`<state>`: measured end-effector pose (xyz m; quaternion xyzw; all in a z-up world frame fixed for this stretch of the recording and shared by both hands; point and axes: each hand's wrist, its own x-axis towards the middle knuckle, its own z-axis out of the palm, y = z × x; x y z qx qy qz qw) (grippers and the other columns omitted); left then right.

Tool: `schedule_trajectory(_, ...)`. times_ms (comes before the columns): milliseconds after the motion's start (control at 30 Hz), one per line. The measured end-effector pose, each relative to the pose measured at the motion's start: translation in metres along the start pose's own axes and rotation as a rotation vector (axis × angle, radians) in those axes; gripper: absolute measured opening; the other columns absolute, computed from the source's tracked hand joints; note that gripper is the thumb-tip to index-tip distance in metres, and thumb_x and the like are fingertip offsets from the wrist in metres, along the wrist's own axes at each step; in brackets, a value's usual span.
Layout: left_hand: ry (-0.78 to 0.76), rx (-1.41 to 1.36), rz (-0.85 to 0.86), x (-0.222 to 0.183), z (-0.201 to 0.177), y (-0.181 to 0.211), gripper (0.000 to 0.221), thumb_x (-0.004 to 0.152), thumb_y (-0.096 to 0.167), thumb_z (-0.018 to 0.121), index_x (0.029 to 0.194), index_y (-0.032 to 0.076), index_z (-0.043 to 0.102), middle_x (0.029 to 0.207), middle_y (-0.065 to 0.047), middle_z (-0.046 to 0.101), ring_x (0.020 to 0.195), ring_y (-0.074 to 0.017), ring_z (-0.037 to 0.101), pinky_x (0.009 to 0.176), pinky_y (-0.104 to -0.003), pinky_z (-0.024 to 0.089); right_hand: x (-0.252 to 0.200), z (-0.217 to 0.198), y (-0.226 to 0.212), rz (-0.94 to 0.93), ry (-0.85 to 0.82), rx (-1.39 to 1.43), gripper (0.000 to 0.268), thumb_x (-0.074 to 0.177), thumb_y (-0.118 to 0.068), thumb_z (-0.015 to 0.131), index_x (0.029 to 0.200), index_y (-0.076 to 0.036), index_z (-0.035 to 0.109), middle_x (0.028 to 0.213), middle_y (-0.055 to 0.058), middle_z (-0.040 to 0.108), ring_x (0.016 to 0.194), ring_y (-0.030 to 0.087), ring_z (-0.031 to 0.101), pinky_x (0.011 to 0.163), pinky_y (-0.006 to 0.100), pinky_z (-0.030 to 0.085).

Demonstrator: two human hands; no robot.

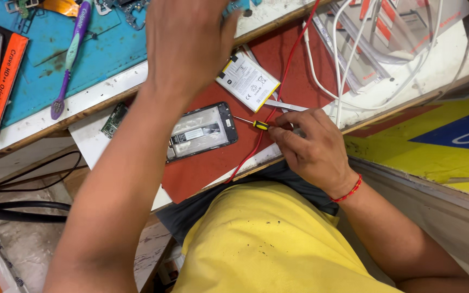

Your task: The person uses a toothbrush to clean a small circuit board on a workbench. They then pick up a disassembled smartphone, remove the battery, and use a screwdriver to manipulate internal components and connectors. The person places the battery and other parts on the table while continuing to work on the phone's chassis.

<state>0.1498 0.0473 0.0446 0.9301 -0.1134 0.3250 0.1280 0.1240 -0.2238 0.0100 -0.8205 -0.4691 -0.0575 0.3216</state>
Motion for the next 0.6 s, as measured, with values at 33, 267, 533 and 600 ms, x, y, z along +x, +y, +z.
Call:
schedule_trajectory(33,0.058,-0.071,0.024,-0.010,-0.011,0.010,0.015,0.091,0.010,0.078,0.101,0.006,0.068,0.097,-0.011,0.065,0.091,-0.0332,0.061,0.076,-0.044,0.050,0.001,-0.002,0.000,-0.004,-0.010,-0.004,0.018,0.085,-0.007,0.081,0.101,-0.011,0.077,0.110,0.003,0.069,0.091,0.025,0.060,0.078,0.038,0.050)
schedule_trajectory(267,-0.299,-0.201,-0.333,-0.093,-0.063,0.053,0.048,0.081,0.029,0.089,0.117,0.005,0.071,0.120,-0.009,0.064,0.110,-0.0308,0.057,0.094,-0.045,0.048,0.012,-0.009,0.015,0.193,-0.109,-0.151,0.027,0.090,-0.013,0.080,0.117,-0.011,0.079,0.105,0.008,0.066,0.095,0.031,0.060,0.081,0.043,0.049)
schedule_trajectory(533,-0.376,-0.110,-0.405,-0.127,-0.053,0.065,0.083,0.072,0.045,0.087,0.133,-0.005,0.061,0.135,-0.016,0.056,0.124,-0.0362,0.049,0.109,-0.054,0.036,0.028,-0.051,0.039,0.074,-0.381,-0.225,0.023,0.090,-0.011,0.075,0.113,-0.008,0.075,0.106,0.013,0.067,0.103,0.037,0.062,0.086,0.045,0.053)
schedule_trajectory(600,-0.378,-0.124,-0.423,-0.132,-0.052,0.066,0.077,0.075,0.044,0.087,0.132,-0.002,0.062,0.134,-0.014,0.058,0.124,-0.0344,0.050,0.109,-0.054,0.037,0.024,-0.074,0.040,0.080,-0.387,-0.274,0.020,0.094,-0.010,0.076,0.114,-0.008,0.075,0.102,0.013,0.067,0.097,0.035,0.063,0.084,0.043,0.052)
